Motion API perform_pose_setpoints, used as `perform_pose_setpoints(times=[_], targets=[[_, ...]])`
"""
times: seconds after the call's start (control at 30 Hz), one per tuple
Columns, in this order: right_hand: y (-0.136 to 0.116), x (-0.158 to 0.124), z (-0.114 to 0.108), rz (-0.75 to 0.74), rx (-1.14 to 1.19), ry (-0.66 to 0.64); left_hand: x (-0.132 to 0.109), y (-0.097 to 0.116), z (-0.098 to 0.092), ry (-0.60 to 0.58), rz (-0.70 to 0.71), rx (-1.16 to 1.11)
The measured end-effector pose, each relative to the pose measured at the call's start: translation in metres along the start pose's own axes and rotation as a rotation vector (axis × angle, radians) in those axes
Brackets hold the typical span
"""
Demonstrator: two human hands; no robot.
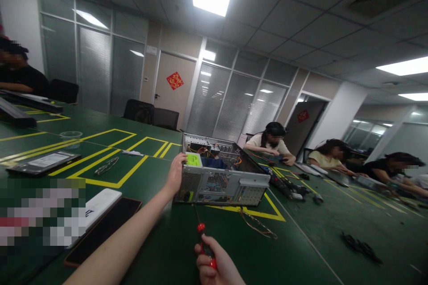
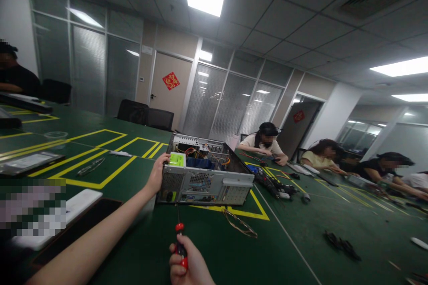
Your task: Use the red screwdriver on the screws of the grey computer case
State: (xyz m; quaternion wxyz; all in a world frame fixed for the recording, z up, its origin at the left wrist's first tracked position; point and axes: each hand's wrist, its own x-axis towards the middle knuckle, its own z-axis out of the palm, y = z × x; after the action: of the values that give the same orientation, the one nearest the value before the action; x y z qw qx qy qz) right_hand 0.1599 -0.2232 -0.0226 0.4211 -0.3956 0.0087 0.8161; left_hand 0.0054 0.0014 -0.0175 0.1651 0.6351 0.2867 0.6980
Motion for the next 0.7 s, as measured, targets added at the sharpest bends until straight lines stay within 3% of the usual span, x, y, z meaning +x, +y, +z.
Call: perform_pose_setpoints(times=[0.23,0.47,0.7], targets=[[0.007,0.001,0.011,-0.046,-0.023,0.080,0.000,-0.002,0.001,0.008,0.005,-0.001],[0.002,0.002,0.005,-0.117,0.044,0.050,0.000,0.000,0.000,0.007,0.007,-0.007],[-0.001,0.003,-0.001,-0.027,-0.006,-0.024,0.001,0.001,0.001,0.008,0.010,-0.001]])
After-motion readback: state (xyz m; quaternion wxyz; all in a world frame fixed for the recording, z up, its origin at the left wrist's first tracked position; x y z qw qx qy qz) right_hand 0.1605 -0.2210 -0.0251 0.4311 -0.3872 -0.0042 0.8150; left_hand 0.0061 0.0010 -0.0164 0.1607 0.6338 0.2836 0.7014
